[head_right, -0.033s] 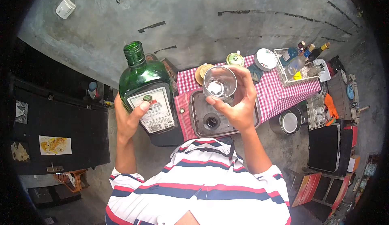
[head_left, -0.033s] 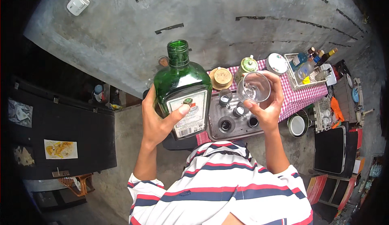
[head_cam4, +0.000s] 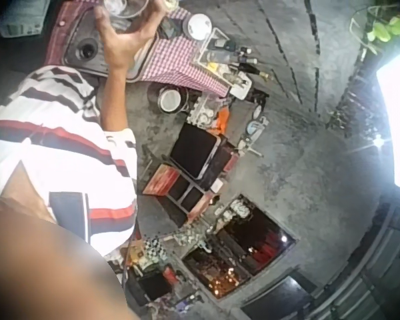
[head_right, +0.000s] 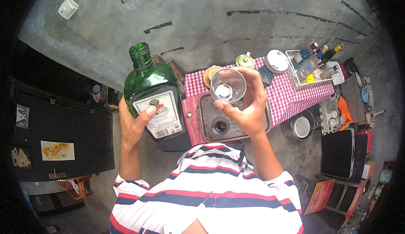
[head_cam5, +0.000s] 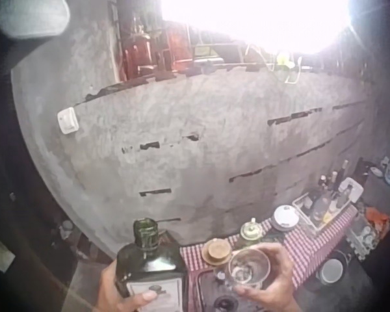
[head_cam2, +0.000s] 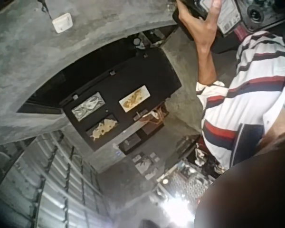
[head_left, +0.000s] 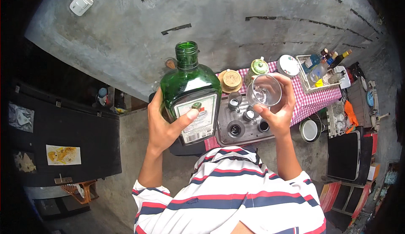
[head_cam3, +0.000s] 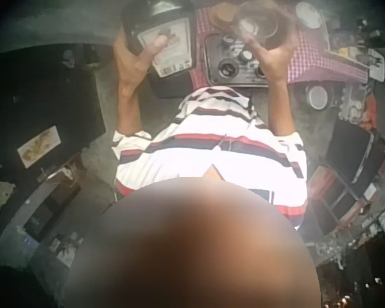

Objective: Pouring gin from a green bottle into small glasses on a tray.

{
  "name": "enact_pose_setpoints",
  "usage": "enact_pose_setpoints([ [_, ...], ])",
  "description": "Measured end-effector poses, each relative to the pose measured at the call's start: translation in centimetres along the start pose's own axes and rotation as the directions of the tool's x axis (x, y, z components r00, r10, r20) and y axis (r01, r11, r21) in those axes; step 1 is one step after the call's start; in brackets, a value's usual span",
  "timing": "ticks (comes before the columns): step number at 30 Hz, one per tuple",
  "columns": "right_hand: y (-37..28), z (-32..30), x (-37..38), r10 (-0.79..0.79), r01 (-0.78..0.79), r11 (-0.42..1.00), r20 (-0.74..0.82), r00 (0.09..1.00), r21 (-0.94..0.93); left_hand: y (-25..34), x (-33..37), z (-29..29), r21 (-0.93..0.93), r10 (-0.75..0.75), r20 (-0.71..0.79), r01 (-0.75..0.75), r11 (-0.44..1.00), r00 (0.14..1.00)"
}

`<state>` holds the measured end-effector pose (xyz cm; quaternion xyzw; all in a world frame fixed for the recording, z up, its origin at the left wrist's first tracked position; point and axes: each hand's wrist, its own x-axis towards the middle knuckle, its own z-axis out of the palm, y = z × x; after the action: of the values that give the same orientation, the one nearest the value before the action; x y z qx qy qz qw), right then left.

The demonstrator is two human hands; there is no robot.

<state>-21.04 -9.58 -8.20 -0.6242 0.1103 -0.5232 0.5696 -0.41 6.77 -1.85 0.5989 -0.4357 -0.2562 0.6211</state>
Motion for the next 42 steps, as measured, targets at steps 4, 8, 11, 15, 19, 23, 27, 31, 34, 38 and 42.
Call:
enact_pose_setpoints([
  [4,-0.9,0.4,0.0,-0.008,0.007,1.000,0.025,1.000,0.027,0.9,0.1,0.2,0.048,0.040,0.045,-0.042,0.998,0.998],
  [8,-1.7,0.5,0.0,-0.029,0.029,1.000,0.045,0.999,0.010,2.3,0.3,0.1,0.352,0.131,0.208,-0.200,0.915,0.969],
  [11,-2.0,0.2,-0.3,-0.029,0.031,0.999,0.064,0.998,-0.024,3.6,0.2,0.0,0.462,0.044,0.321,-0.197,0.864,0.946],
  [15,-2.3,0.1,-0.9,-0.030,0.034,0.998,0.065,0.997,-0.056,4.9,-0.1,0.2,0.506,-0.037,0.409,-0.193,0.840,0.912],
  [19,-2.3,-0.1,-1.2,-0.039,0.042,0.998,0.072,0.997,-0.040,5.5,0.2,0.1,0.550,-0.094,0.460,-0.200,0.811,0.883],
  [23,-2.1,-0.4,-1.5,-0.044,0.048,0.997,0.072,0.996,-0.059,5.6,0.5,0.3,0.603,-0.132,0.497,-0.232,0.763,0.858],
  [27,-1.9,-0.6,-2.0,0.000,0.005,0.996,0.055,0.999,-0.094,5.9,0.8,0.3,0.623,-0.146,0.519,-0.256,0.739,0.842],
  [31,-1.1,-0.9,-2.6,-0.002,0.008,0.991,0.043,0.999,-0.131,6.3,1.2,0.4,0.649,-0.206,0.531,-0.238,0.723,0.822],
  [34,-0.8,-1.2,-3.1,0.004,0.002,0.983,0.032,0.999,-0.186,6.3,1.3,0.4,0.667,-0.213,0.559,-0.283,0.689,0.801],
  [38,-0.1,-1.6,-3.6,-0.013,0.021,0.965,0.032,0.999,-0.263,6.0,1.4,0.5,0.710,-0.241,0.554,-0.301,0.636,0.796],
  [42,0.3,-1.7,-3.7,-0.014,0.024,0.961,0.038,0.999,-0.274,5.9,1.7,0.7,0.724,-0.285,0.564,-0.297,0.623,0.775],
])
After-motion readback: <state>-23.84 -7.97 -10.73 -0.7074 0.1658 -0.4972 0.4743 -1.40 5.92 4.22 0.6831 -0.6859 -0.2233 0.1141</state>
